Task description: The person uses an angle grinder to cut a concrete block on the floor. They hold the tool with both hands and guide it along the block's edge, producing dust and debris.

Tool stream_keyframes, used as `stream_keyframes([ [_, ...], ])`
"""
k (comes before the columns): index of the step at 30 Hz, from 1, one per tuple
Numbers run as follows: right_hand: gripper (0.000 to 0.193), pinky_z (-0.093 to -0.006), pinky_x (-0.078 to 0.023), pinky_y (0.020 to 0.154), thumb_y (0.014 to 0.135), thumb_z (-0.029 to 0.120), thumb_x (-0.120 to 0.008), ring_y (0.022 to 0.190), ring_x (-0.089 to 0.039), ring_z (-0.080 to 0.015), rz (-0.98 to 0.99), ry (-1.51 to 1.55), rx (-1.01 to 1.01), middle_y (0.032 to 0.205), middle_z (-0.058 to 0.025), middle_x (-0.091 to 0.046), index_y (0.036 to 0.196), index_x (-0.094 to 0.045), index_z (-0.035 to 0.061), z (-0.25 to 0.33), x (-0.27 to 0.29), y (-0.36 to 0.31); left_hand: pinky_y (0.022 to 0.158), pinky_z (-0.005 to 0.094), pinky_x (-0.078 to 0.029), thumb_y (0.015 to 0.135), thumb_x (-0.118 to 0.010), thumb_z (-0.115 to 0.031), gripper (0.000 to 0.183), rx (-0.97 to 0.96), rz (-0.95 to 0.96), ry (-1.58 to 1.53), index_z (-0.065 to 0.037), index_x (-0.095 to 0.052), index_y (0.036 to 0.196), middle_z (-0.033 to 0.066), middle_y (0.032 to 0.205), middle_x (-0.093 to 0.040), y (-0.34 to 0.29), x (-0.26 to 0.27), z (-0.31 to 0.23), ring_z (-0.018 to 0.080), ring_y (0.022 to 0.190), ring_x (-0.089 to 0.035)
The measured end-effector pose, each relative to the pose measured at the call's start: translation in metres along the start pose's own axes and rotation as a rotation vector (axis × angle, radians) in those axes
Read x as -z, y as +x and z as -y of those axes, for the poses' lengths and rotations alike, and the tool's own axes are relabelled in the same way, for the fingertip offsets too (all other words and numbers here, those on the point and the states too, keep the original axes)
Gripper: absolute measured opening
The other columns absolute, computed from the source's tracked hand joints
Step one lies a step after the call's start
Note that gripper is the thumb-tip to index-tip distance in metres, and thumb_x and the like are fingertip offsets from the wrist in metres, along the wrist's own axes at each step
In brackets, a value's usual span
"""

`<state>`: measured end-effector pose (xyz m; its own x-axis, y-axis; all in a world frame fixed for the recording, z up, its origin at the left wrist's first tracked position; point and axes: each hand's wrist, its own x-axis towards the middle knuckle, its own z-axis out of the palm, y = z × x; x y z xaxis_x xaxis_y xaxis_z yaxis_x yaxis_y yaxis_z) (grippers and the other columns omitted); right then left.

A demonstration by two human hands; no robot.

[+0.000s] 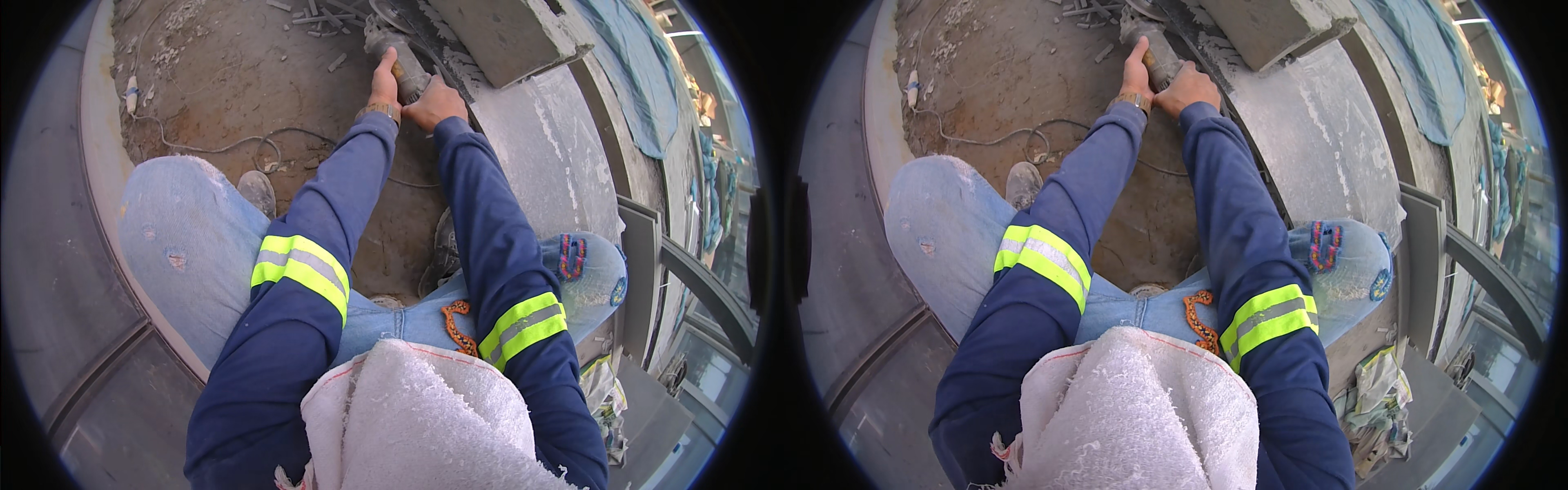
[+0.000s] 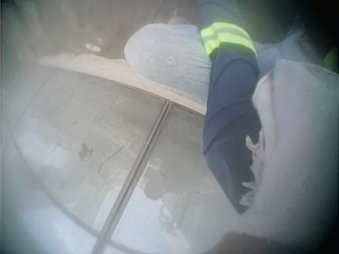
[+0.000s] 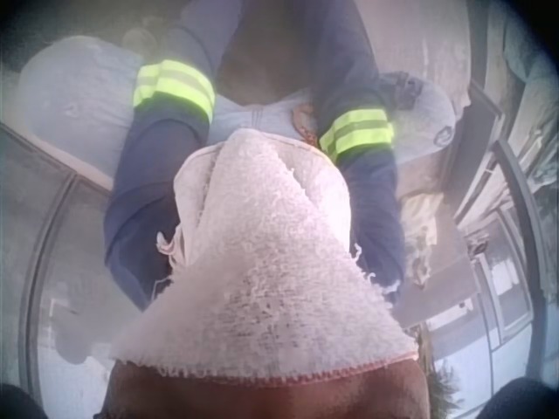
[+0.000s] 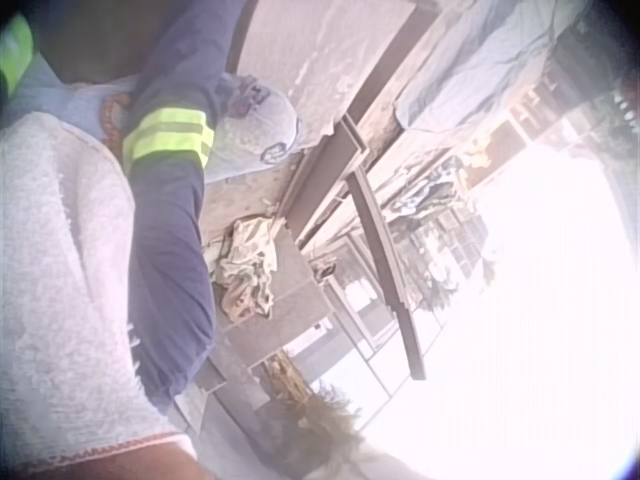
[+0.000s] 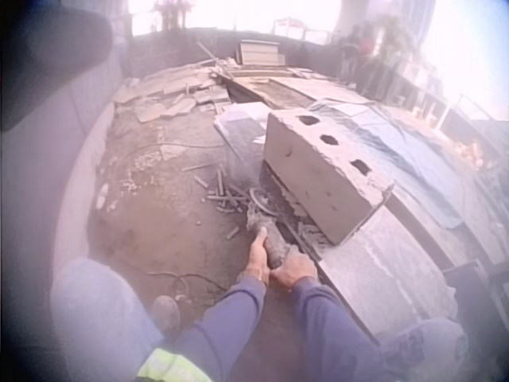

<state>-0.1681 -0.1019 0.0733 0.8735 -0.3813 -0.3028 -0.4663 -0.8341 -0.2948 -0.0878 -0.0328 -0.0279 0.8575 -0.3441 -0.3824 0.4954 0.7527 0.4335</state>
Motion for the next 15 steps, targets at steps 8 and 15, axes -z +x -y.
stream_keyframes([
  [8, 0.093, -0.0419, -0.051, 0.1, 0.067, 0.051, -0.081, 0.116, -0.064, -0.0363, 0.047, -0.038, -0.014, 0.123, -0.022, -0.066, 0.141, -0.048, 0.0056, -0.004, -0.002, -0.002, 0.086, 0.0503, -0.056, 0.097, -0.052, -0.056, 0.057, -0.012, -0.054, 0.047, -0.003, -0.06, 0.118, 0.017, 0.105, -0.068, -0.004, 0.003, 0.002, 0.0358, 0.093, -0.068],
  [15, 0.099, -0.0417, -0.051, 0.1, 0.067, 0.057, -0.079, 0.115, -0.065, -0.0349, 0.04, -0.02, 0.016, 0.122, -0.0213, -0.067, 0.144, -0.045, 0.0068, -0.009, 0.001, -0.016, 0.078, 0.0524, -0.058, 0.096, -0.05, -0.06, 0.062, -0.008, -0.034, 0.043, -0.002, -0.058, 0.115, 0.0213, 0.097, -0.068, -0.021, -0.004, 0.001, 0.0386, 0.087, -0.068],
])
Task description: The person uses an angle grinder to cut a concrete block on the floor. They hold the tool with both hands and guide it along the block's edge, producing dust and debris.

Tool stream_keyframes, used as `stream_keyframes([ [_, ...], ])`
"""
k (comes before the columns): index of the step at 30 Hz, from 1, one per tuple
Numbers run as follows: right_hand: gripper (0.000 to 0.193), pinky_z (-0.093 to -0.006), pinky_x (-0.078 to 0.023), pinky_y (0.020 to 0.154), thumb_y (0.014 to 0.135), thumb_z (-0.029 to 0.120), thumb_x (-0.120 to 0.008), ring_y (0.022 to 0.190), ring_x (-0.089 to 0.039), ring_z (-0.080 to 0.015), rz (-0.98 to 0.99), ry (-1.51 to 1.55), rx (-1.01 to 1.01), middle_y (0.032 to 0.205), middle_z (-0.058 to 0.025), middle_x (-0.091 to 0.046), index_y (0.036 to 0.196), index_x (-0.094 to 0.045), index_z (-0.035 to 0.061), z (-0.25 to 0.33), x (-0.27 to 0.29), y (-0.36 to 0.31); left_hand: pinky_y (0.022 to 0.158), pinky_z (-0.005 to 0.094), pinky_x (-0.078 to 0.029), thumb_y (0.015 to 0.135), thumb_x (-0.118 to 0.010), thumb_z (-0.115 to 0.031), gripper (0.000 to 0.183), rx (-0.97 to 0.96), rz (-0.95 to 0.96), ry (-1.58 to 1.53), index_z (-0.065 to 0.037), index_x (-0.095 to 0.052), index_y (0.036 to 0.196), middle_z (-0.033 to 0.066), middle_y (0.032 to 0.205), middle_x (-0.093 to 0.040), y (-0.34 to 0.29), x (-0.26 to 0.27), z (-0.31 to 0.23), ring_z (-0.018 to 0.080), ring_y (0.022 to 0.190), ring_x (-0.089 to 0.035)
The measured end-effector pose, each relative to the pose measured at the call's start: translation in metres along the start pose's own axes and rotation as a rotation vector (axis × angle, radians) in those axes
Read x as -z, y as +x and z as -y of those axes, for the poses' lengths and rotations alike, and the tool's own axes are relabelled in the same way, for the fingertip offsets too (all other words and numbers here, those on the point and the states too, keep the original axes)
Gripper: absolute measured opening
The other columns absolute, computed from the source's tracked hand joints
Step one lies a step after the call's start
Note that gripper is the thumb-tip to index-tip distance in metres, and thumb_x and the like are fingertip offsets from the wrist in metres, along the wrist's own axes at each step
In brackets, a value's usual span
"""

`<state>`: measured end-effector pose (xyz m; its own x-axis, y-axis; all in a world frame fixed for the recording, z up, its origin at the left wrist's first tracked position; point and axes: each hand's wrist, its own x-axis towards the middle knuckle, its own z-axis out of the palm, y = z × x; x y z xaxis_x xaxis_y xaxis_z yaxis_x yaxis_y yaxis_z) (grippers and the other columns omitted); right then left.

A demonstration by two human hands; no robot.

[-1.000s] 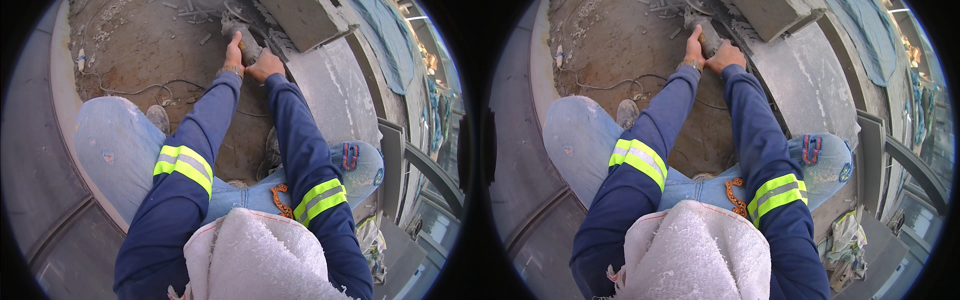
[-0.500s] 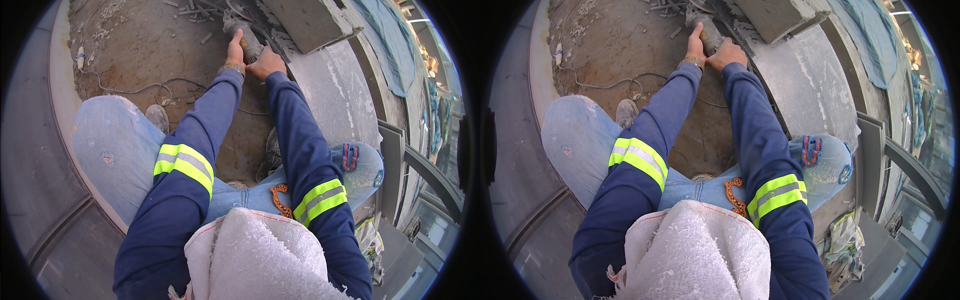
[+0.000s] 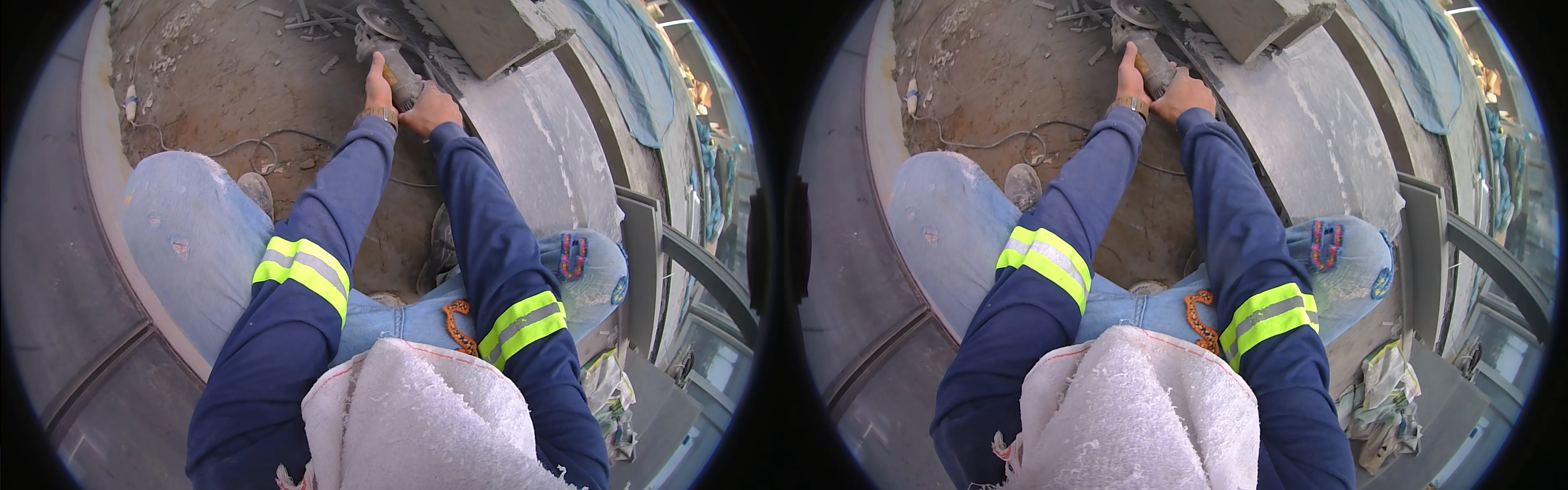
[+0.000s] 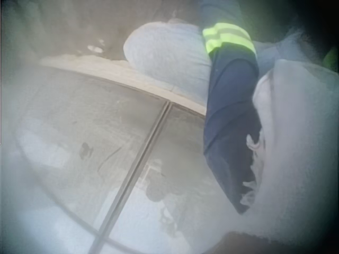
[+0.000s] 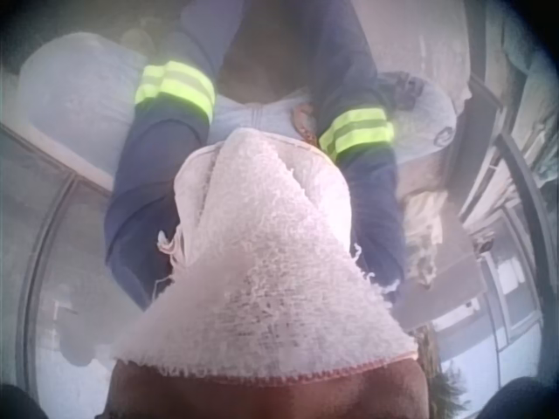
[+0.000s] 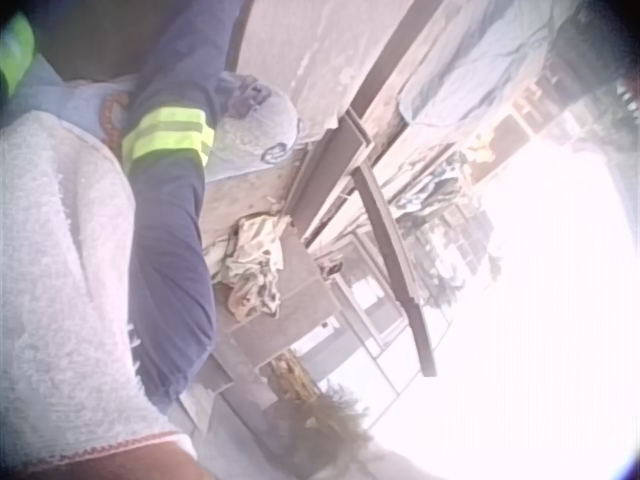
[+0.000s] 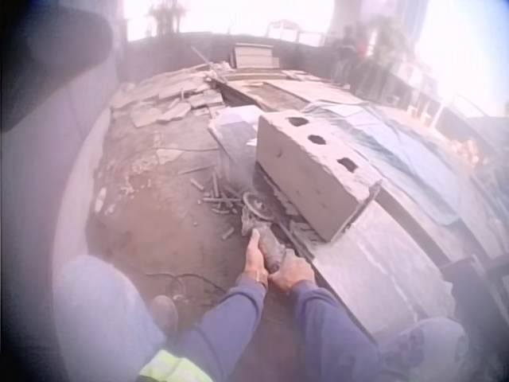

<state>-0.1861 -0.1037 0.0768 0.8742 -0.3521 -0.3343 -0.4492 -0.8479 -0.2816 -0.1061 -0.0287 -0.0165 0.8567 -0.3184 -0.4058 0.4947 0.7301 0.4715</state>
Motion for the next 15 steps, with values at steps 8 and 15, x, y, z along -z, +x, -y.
stream_keyframes([
  [8, 0.089, -0.0432, -0.052, 0.098, 0.068, 0.052, -0.079, 0.113, -0.065, -0.0376, -0.019, 0.045, -0.007, 0.121, -0.0238, -0.067, 0.136, -0.05, 0.0025, -0.004, 0.001, -0.021, 0.079, 0.0522, -0.058, 0.095, -0.051, -0.063, 0.063, 0.019, -0.02, -0.013, -0.003, -0.059, 0.114, 0.02, 0.097, -0.068, -0.014, 0.002, 0.009, 0.0384, 0.086, -0.068],
  [15, 0.086, -0.0446, -0.052, 0.098, 0.068, 0.051, -0.08, 0.113, -0.065, -0.0386, -0.036, 0.049, 0.003, 0.12, -0.0251, -0.067, 0.132, -0.052, -0.0009, -0.008, 0.0, -0.028, 0.078, 0.0511, -0.057, 0.095, -0.051, -0.063, 0.062, 0.016, -0.011, 0.0, -0.004, -0.059, 0.113, 0.0176, 0.099, -0.067, -0.023, 0.0, 0.01, 0.0365, 0.086, -0.068],
])
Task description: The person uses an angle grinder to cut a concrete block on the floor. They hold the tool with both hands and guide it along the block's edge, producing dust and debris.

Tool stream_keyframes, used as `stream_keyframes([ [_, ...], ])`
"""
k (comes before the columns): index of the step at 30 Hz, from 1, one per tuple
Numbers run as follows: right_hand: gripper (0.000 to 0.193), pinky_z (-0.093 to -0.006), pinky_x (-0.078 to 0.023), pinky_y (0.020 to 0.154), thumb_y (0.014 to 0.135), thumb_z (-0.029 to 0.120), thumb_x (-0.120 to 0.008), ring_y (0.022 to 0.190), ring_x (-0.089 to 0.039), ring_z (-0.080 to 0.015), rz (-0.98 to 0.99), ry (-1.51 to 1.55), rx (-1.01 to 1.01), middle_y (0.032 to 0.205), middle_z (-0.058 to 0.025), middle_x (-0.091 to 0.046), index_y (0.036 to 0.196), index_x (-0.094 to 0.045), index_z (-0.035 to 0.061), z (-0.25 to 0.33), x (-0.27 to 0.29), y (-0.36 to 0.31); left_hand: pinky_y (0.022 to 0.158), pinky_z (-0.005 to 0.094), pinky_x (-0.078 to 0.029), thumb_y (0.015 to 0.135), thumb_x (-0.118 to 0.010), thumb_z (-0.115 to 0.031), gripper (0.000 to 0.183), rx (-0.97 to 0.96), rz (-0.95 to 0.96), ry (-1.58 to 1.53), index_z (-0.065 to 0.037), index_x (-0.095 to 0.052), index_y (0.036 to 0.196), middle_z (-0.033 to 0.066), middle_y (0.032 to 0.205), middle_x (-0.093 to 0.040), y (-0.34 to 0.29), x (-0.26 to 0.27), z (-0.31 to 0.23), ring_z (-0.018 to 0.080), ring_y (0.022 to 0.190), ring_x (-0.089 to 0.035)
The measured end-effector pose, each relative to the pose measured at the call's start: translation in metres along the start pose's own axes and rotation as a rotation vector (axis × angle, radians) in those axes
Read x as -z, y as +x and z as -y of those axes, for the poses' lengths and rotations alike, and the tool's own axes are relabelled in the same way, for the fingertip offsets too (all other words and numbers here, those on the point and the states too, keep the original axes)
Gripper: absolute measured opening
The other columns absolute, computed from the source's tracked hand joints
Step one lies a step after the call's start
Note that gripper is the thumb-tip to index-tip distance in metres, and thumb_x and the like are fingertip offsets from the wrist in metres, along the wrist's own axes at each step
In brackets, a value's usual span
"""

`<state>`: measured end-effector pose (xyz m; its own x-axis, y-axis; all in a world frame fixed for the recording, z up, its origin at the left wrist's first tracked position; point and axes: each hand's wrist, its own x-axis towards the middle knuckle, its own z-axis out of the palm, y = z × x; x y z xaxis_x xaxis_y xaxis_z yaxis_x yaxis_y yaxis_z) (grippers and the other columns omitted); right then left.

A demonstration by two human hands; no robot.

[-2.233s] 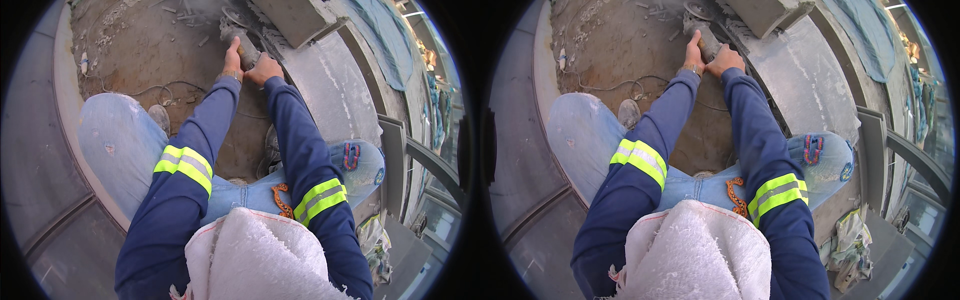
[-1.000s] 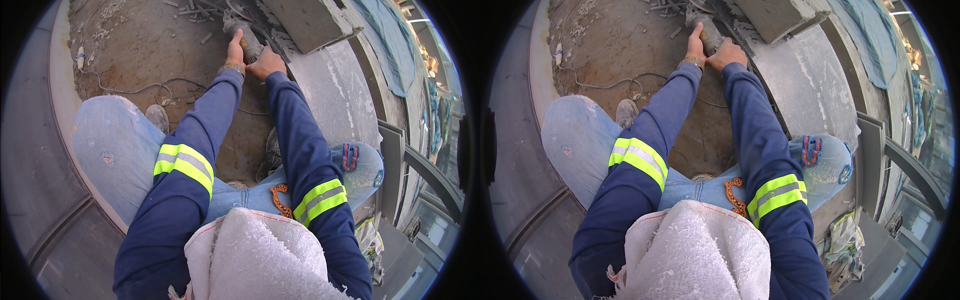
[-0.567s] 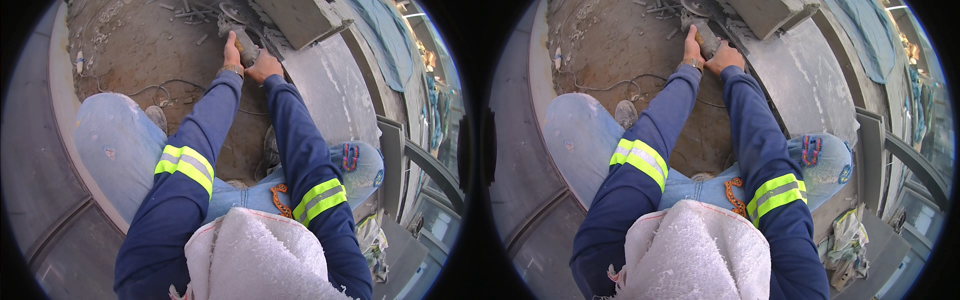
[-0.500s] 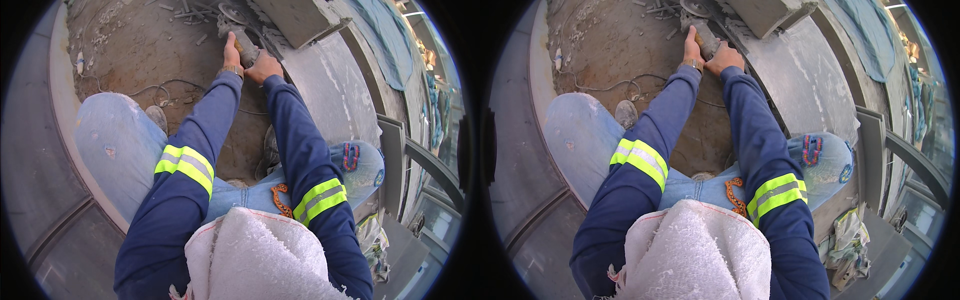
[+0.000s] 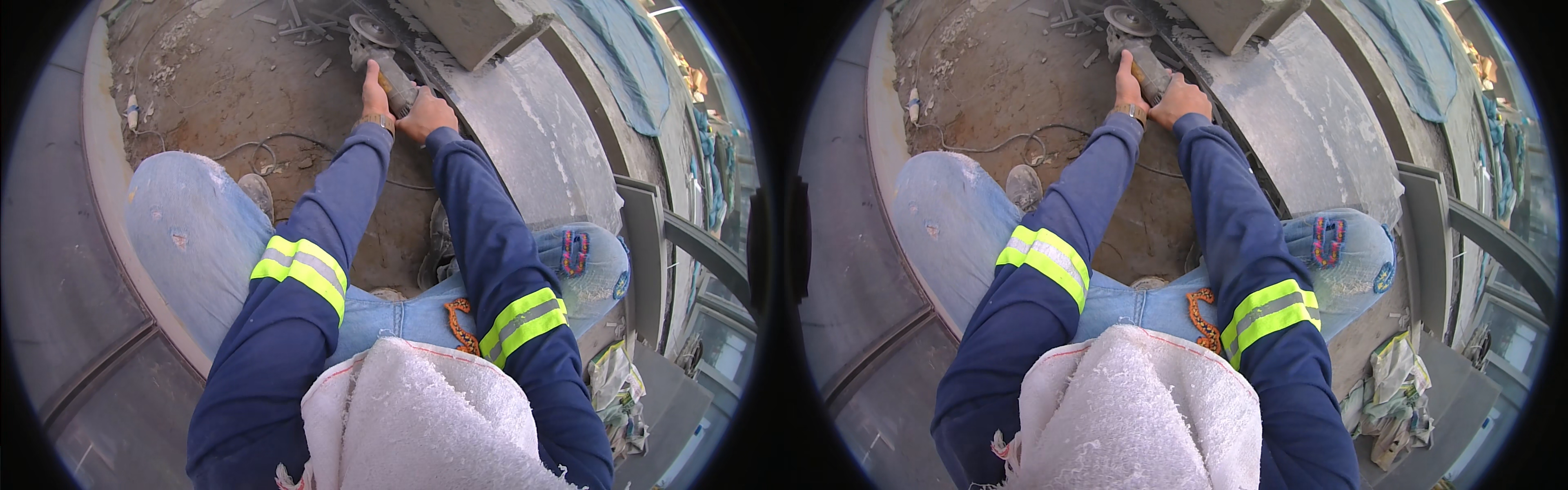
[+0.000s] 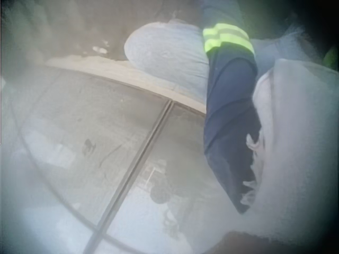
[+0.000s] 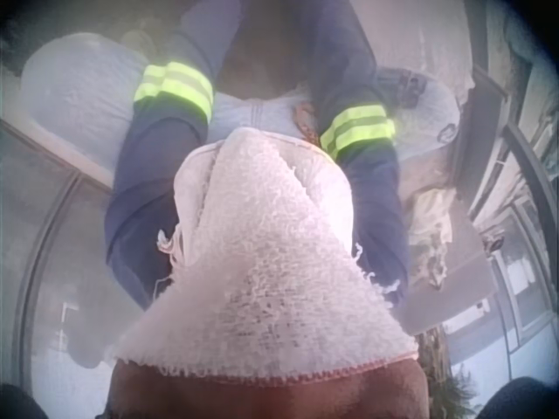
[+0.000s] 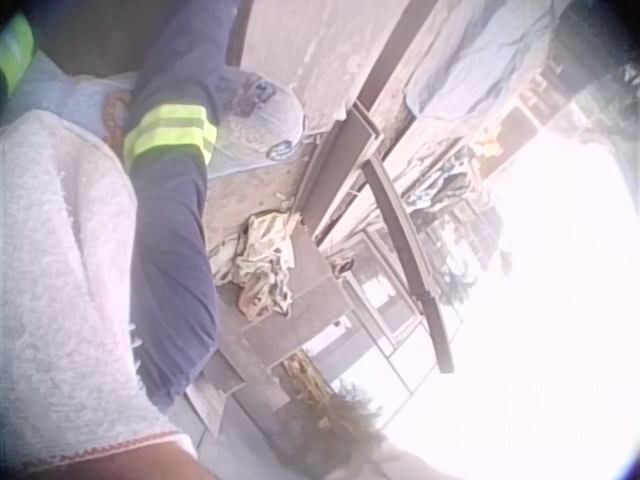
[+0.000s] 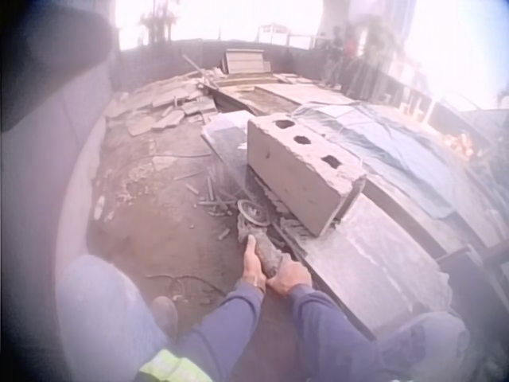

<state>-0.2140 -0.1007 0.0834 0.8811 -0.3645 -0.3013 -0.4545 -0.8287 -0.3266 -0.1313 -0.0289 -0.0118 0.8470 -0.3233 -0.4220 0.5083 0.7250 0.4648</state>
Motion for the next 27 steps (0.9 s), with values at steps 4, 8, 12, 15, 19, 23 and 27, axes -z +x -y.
stream_keyframes([
  [4, 0.088, -0.0441, -0.052, 0.097, 0.068, 0.052, -0.08, 0.112, -0.066, -0.0382, -0.007, -0.008, 0.002, 0.119, -0.0247, -0.067, 0.133, -0.052, 0.0001, -0.005, -0.003, -0.003, 0.077, 0.05, -0.057, 0.094, -0.052, -0.064, 0.063, -0.009, -0.01, -0.021, -0.004, -0.059, 0.112, 0.0169, 0.099, -0.066, -0.004, 0.0, 0.006, 0.0358, 0.085, -0.068],
  [8, 0.09, -0.043, -0.052, 0.097, 0.067, 0.054, -0.08, 0.11, -0.067, -0.0373, -0.015, -0.02, -0.006, 0.116, -0.0239, -0.069, 0.134, -0.051, 0.0015, -0.006, -0.004, -0.005, 0.076, 0.0493, -0.058, 0.093, -0.052, -0.066, 0.065, 0.008, -0.014, -0.016, -0.004, -0.059, 0.112, 0.0172, 0.098, -0.066, -0.006, 0.0, 0.008, 0.0356, 0.085, -0.068],
  [12, 0.089, -0.043, -0.053, 0.096, 0.067, 0.054, -0.08, 0.109, -0.067, -0.0373, -0.015, -0.022, 0.009, 0.115, -0.0239, -0.069, 0.134, -0.05, 0.0013, -0.006, -0.003, -0.007, 0.077, 0.0495, -0.058, 0.093, -0.051, -0.068, 0.067, 0.01, 0.006, -0.014, -0.004, -0.058, 0.113, 0.018, 0.097, -0.066, -0.005, 0.003, 0.009, 0.0357, 0.085, -0.068],
  [15, 0.091, -0.043, -0.053, 0.096, 0.068, 0.054, -0.079, 0.109, -0.067, -0.0373, -0.009, -0.03, 0.0, 0.115, -0.0238, -0.069, 0.135, -0.05, 0.0011, -0.009, -0.003, -0.007, 0.077, 0.0502, -0.058, 0.092, -0.051, -0.069, 0.069, 0.023, 0.002, -0.01, -0.004, -0.058, 0.114, 0.0184, 0.098, -0.066, -0.007, 0.001, 0.011, 0.0361, 0.086, -0.068],
  [19, 0.09, -0.043, -0.053, 0.096, 0.068, 0.053, -0.079, 0.11, -0.067, -0.0375, -0.001, -0.026, 0.0, 0.116, -0.0241, -0.068, 0.135, -0.049, 0.001, -0.007, -0.001, -0.011, 0.077, 0.0508, -0.058, 0.091, -0.052, -0.069, 0.069, 0.037, -0.001, -0.013, -0.005, -0.058, 0.115, 0.0187, 0.099, -0.066, -0.008, 0.002, 0.011, 0.0364, 0.087, -0.068],
  [23, 0.088, -0.0432, -0.053, 0.096, 0.069, 0.051, -0.078, 0.11, -0.067, -0.0381, 0.009, -0.037, -0.003, 0.116, -0.0247, -0.068, 0.135, -0.049, 0.0007, -0.009, 0.0, -0.012, 0.077, 0.0509, -0.058, 0.091, -0.052, -0.069, 0.069, 0.04, -0.002, -0.012, -0.005, -0.058, 0.115, 0.0186, 0.099, -0.066, -0.009, 0.002, 0.012, 0.0362, 0.087, -0.068],
  [27, 0.086, -0.0435, -0.052, 0.097, 0.07, 0.049, -0.078, 0.11, -0.066, -0.0386, 0.017, -0.037, -0.011, 0.117, -0.0253, -0.068, 0.135, -0.05, 0.0007, -0.009, 0.001, -0.013, 0.077, 0.0507, -0.058, 0.092, -0.052, -0.069, 0.067, 0.052, -0.004, -0.021, -0.006, -0.058, 0.114, 0.0178, 0.099, -0.066, -0.011, 0.001, 0.012, 0.0359, 0.086, -0.067],
])
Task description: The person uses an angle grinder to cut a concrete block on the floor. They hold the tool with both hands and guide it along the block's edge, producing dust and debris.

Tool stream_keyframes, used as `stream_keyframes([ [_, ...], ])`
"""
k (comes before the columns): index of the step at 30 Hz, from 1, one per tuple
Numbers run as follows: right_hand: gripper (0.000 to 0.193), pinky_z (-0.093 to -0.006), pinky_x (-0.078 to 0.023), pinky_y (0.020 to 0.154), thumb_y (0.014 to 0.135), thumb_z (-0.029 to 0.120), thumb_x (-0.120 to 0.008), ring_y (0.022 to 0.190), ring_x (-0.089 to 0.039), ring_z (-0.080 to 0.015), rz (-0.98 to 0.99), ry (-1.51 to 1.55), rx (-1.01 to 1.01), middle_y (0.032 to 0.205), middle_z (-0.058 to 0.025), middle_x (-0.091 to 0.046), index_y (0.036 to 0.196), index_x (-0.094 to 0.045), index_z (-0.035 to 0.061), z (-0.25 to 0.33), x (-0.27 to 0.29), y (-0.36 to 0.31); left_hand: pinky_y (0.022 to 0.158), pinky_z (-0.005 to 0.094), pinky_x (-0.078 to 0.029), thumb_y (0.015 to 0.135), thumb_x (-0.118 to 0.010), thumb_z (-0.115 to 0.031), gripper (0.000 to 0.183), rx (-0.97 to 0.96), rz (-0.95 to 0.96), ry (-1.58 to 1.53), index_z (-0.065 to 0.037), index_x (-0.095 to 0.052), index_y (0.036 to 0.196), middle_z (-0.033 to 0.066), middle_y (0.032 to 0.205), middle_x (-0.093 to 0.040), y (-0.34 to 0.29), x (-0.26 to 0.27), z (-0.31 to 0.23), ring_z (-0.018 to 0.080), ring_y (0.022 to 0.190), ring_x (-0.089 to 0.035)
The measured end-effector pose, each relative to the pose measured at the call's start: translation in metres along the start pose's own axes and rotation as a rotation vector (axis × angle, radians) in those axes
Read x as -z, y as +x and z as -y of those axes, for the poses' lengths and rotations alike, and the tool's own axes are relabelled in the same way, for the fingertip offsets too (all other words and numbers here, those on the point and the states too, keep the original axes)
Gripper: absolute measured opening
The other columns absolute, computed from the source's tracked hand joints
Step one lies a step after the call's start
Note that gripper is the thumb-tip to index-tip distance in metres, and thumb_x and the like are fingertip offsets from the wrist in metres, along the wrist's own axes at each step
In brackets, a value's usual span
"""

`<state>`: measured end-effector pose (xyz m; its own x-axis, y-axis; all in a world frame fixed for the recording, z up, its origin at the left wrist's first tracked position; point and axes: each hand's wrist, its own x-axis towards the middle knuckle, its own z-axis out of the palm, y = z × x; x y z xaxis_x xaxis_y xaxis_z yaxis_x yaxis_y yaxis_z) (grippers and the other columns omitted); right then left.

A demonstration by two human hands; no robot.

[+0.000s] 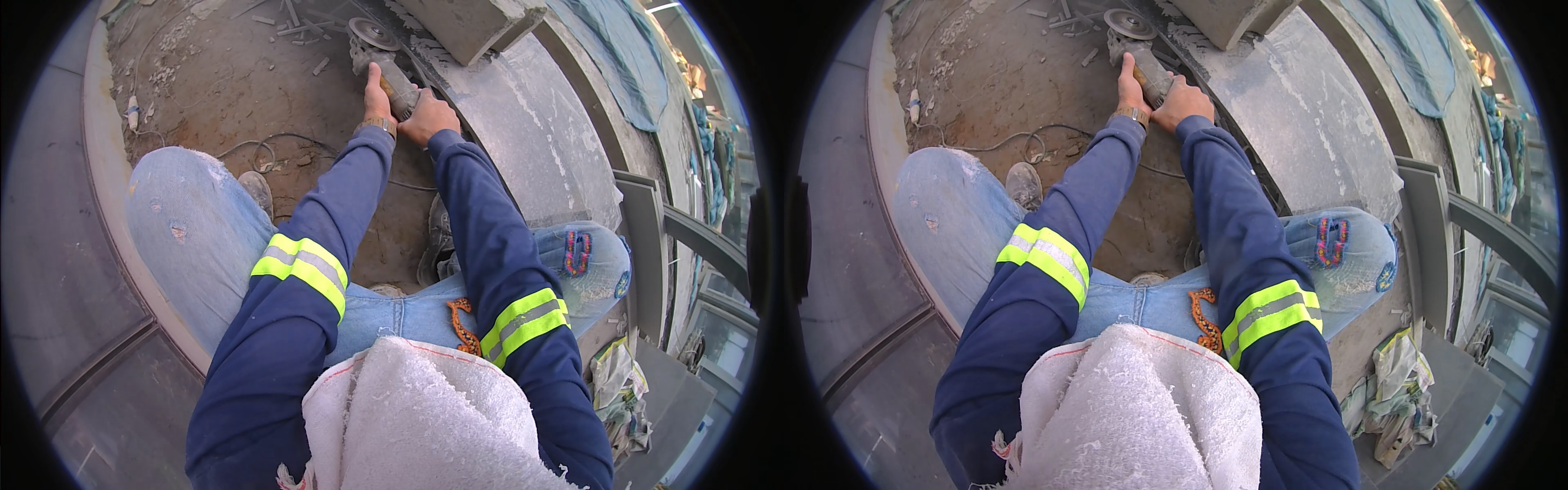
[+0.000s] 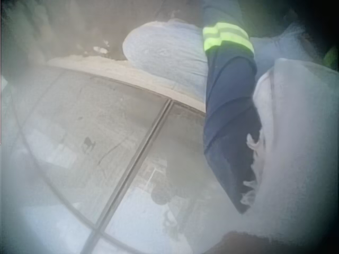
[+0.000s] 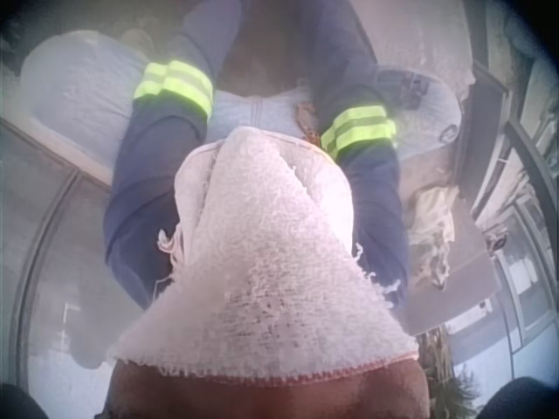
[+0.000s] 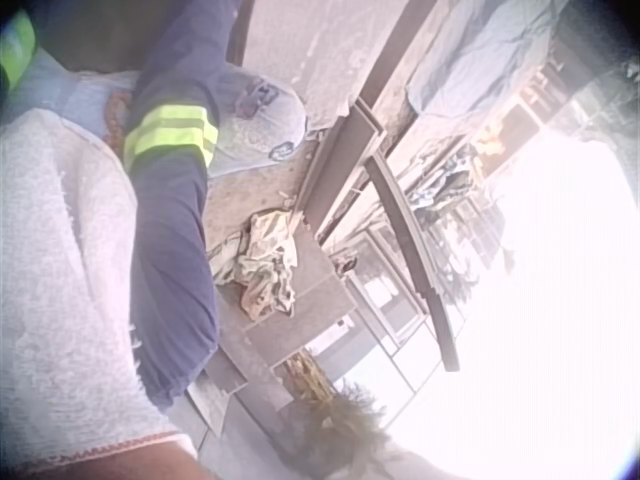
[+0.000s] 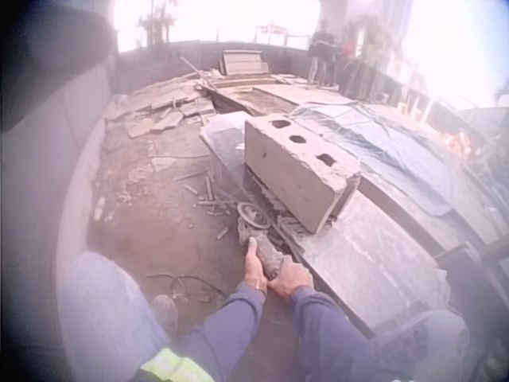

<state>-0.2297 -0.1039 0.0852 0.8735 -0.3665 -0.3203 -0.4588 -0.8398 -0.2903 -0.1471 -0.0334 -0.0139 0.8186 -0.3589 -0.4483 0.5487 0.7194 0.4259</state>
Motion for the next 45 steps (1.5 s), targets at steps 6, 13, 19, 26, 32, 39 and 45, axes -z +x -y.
stream_keyframes([
  [6, 0.084, -0.0434, -0.052, 0.097, 0.07, 0.048, -0.078, 0.111, -0.066, -0.0384, -0.002, 0.001, 0.003, 0.118, -0.0254, -0.067, 0.134, -0.05, 0.001, -0.001, 0.0, -0.002, 0.077, 0.0508, -0.057, 0.092, -0.052, -0.068, 0.066, 0.013, 0.003, 0.001, -0.006, -0.059, 0.114, 0.017, 0.099, -0.066, -0.003, -0.001, 0.0, 0.0358, 0.086, -0.067],
  [13, 0.085, -0.0431, -0.052, 0.097, 0.07, 0.048, -0.078, 0.111, -0.066, -0.0383, 0.007, 0.003, 0.0, 0.118, -0.0255, -0.068, 0.134, -0.05, 0.0002, -0.001, 0.001, -0.004, 0.078, 0.0508, -0.057, 0.092, -0.052, -0.067, 0.065, 0.002, 0.007, 0.005, -0.006, -0.059, 0.114, 0.0167, 0.1, -0.066, -0.005, 0.0, 0.0, 0.0359, 0.087, -0.067],
  [19, 0.085, -0.043, -0.052, 0.097, 0.07, 0.048, -0.078, 0.11, -0.066, -0.0382, 0.003, 0.004, -0.002, 0.117, -0.0256, -0.068, 0.134, -0.05, -0.0002, 0.0, 0.002, -0.007, 0.079, 0.051, -0.057, 0.092, -0.053, -0.067, 0.064, 0.014, 0.012, 0.003, -0.007, -0.059, 0.114, 0.0159, 0.101, -0.066, -0.008, -0.001, 0.0, 0.0359, 0.088, -0.067],
  [26, 0.084, -0.0432, -0.052, 0.097, 0.07, 0.048, -0.078, 0.111, -0.066, -0.0382, -0.002, -0.006, 0.001, 0.117, -0.0247, -0.068, 0.134, -0.05, 0.0008, -0.002, 0.0, -0.006, 0.079, 0.0513, -0.057, 0.092, -0.052, -0.067, 0.065, 0.028, 0.01, 0.01, -0.007, -0.059, 0.114, 0.0156, 0.1, -0.066, -0.01, -0.001, -0.001, 0.0358, 0.089, -0.067],
  [32, 0.084, -0.0432, -0.052, 0.098, 0.07, 0.047, -0.078, 0.112, -0.066, -0.0382, 0.006, -0.006, -0.006, 0.118, -0.0245, -0.067, 0.135, -0.05, 0.002, -0.005, -0.002, -0.006, 0.079, 0.0509, -0.057, 0.093, -0.052, -0.067, 0.065, 0.026, 0.006, 0.018, -0.006, -0.059, 0.114, 0.0153, 0.1, -0.066, -0.015, -0.004, 0.0, 0.0357, 0.089, -0.067],
  [39, 0.083, -0.0432, -0.052, 0.098, 0.07, 0.047, -0.078, 0.112, -0.066, -0.0384, 0.007, 0.001, -0.007, 0.118, -0.0243, -0.067, 0.135, -0.05, 0.0023, -0.004, -0.001, -0.009, 0.079, 0.0501, -0.057, 0.093, -0.052, -0.066, 0.064, 0.014, 0.004, 0.02, -0.006, -0.059, 0.115, 0.0148, 0.101, -0.066, -0.015, -0.002, 0.001, 0.0352, 0.088, -0.067],
  [45, 0.081, -0.0432, -0.052, 0.098, 0.071, 0.045, -0.077, 0.112, -0.066, -0.0384, 0.005, -0.006, -0.018, 0.118, -0.0242, -0.068, 0.134, -0.05, 0.0014, -0.005, -0.001, -0.01, 0.08, 0.0507, -0.057, 0.093, -0.052, -0.067, 0.066, 0.035, -0.006, 0.031, -0.006, -0.058, 0.117, 0.0162, 0.103, -0.066, -0.02, -0.005, 0.001, 0.0358, 0.09, -0.067],
])
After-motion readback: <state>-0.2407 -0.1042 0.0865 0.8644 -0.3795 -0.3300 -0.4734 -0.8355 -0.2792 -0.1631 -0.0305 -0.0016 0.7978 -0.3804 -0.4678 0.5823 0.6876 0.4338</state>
